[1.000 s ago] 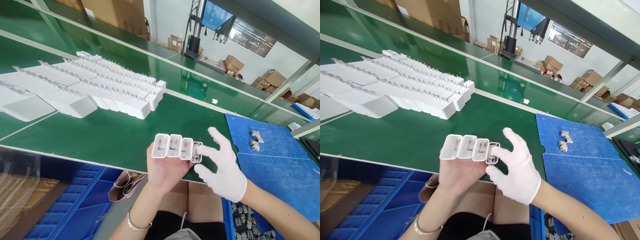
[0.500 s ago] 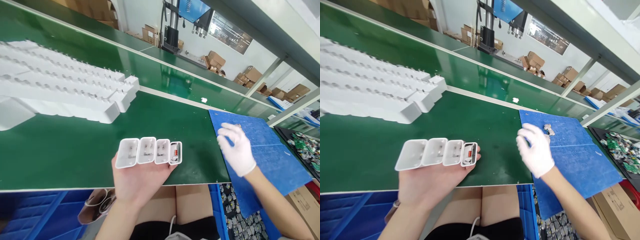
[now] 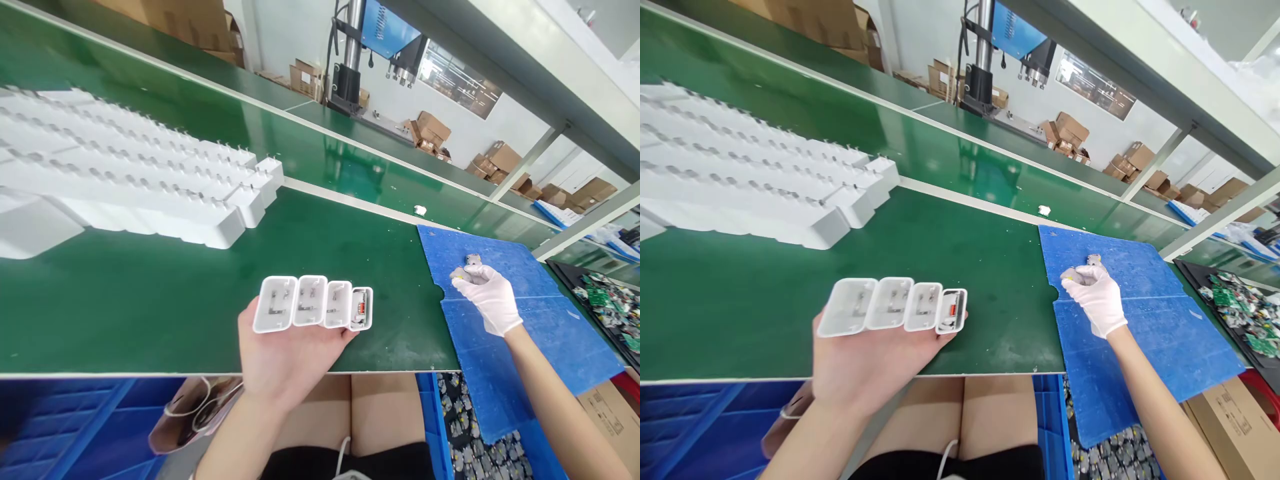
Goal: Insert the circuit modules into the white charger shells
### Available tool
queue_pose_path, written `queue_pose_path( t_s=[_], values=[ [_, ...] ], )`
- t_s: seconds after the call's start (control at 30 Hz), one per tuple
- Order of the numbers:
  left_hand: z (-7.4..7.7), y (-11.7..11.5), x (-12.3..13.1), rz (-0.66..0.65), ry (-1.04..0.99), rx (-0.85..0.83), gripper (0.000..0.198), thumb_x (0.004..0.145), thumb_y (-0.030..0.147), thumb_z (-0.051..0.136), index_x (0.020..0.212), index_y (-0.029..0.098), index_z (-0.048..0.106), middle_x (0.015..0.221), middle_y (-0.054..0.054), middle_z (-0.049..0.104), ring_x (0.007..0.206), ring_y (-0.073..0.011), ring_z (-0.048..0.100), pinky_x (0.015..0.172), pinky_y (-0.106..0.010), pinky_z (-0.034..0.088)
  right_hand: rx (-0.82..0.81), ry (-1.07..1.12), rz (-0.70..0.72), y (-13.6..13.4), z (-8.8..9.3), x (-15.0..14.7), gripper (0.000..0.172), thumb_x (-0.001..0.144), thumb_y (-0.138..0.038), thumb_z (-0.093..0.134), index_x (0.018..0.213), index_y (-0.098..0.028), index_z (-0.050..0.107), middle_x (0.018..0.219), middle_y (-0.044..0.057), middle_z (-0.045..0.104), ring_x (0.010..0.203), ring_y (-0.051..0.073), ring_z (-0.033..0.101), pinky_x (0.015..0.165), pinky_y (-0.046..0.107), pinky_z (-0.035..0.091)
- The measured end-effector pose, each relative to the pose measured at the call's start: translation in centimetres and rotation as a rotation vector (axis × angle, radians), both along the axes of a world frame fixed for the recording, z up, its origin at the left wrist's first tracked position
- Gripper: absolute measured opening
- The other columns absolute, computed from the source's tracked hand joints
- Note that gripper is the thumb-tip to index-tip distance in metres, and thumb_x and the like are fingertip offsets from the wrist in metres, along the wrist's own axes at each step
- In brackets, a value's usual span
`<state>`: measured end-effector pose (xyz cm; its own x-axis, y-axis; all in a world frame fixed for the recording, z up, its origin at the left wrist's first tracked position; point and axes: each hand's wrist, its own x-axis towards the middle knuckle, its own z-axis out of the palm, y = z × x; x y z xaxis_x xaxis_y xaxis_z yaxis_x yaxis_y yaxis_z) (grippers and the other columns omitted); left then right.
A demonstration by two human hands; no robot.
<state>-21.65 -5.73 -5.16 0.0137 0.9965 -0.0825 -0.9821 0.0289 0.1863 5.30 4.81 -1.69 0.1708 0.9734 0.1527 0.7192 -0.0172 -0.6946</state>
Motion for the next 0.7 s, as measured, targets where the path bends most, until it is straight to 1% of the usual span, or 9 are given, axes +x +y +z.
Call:
queue_pose_path(
  t_s=[0.07,0.1,0.17,0.27,0.33,0.4,0.47,0.57,0.7],
  values=[
    [0.0,0.0,0.1,-0.007,0.017,0.0,0.02,0.074,0.036,0.049,0.063,0.02,0.051,0.074,-0.003,0.057,0.076,-0.0239,0.056,0.066,-0.042,0.05,0.0,0.269,0.187,-1.8,1.1,-2.6,0.041,0.057,-0.033,0.076,0.091,-0.015,0.062,0.091,0.008,0.071,0.085,0.022,0.068,0.077,0.034,0.056],
    [-0.1,-0.1,0.2,-0.011,0.02,-0.007,0.021,0.073,0.038,0.05,0.063,0.02,0.052,0.075,-0.003,0.057,0.078,-0.0244,0.057,0.066,-0.041,0.05,-0.001,0.347,0.281,-2.8,1.6,-3.9,0.041,0.055,-0.032,0.078,0.09,-0.016,0.063,0.092,0.008,0.071,0.084,0.022,0.068,0.075,0.035,0.057],
    [-0.1,-0.2,0.3,-0.017,0.011,-0.026,0.024,0.073,0.042,0.05,0.065,0.019,0.054,0.078,-0.004,0.059,0.08,-0.025,0.058,0.065,-0.04,0.049,0.048,0.401,0.458,-4.6,2.5,-6.5,0.035,0.06,-0.027,0.077,0.091,-0.018,0.066,0.1,0.008,0.069,0.083,0.02,0.069,0.071,0.033,0.058],
    [-0.2,-0.3,0.5,-0.002,0.004,-0.068,0.027,0.074,0.043,0.047,0.068,0.019,0.058,0.084,-0.005,0.061,0.081,-0.0245,0.058,0.066,-0.039,0.049,0.247,0.273,0.677,-6.6,2.9,-9.4,0.024,0.07,-0.018,0.07,0.093,-0.022,0.069,0.106,0.006,0.066,0.082,0.017,0.068,0.066,0.028,0.058],
    [-0.3,-0.3,0.6,0.01,0.01,-0.087,0.029,0.074,0.043,0.046,0.071,0.018,0.06,0.086,-0.006,0.063,0.081,-0.0243,0.058,0.066,-0.039,0.049,0.43,0.087,0.783,-7.2,2.6,-10.5,0.026,0.073,-0.015,0.067,0.097,-0.024,0.068,0.103,0.005,0.068,0.082,0.017,0.068,0.067,0.027,0.058],
    [-0.5,-0.3,0.6,0.011,0.01,-0.081,0.029,0.073,0.042,0.046,0.073,0.017,0.062,0.086,-0.007,0.064,0.081,-0.0236,0.059,0.067,-0.037,0.048,0.585,-0.096,0.847,-7.3,2.1,-10.9,0.032,0.075,-0.014,0.066,0.104,-0.025,0.065,0.101,0.004,0.069,0.083,0.017,0.067,0.07,0.028,0.058],
    [-0.6,-0.4,0.6,0.005,0.002,-0.055,0.03,0.072,0.042,0.048,0.075,0.017,0.064,0.087,-0.007,0.065,0.082,-0.0233,0.059,0.068,-0.035,0.048,0.662,-0.208,0.871,-7.2,1.6,-10.8,0.036,0.076,-0.015,0.065,0.111,-0.025,0.061,0.1,0.004,0.069,0.083,0.017,0.067,0.072,0.028,0.057],
    [-1.0,-0.4,0.6,0.002,-0.015,-0.042,0.029,0.069,0.044,0.053,0.076,0.018,0.065,0.091,-0.006,0.065,0.083,-0.0238,0.058,0.068,-0.035,0.047,0.677,-0.264,0.876,-7.2,1.2,-10.5,0.038,0.079,-0.016,0.062,0.115,-0.027,0.058,0.1,0.004,0.07,0.082,0.017,0.066,0.071,0.03,0.056],
    [-1.3,-0.5,0.6,0.004,-0.038,-0.071,0.029,0.065,0.045,0.058,0.073,0.018,0.066,0.092,-0.006,0.065,0.083,-0.0234,0.058,0.067,-0.034,0.047,0.666,-0.259,0.877,-7.5,0.8,-10.4,0.045,0.078,-0.014,0.063,0.119,-0.029,0.055,0.1,0.004,0.07,0.081,0.018,0.066,0.068,0.03,0.055]
  ],
)
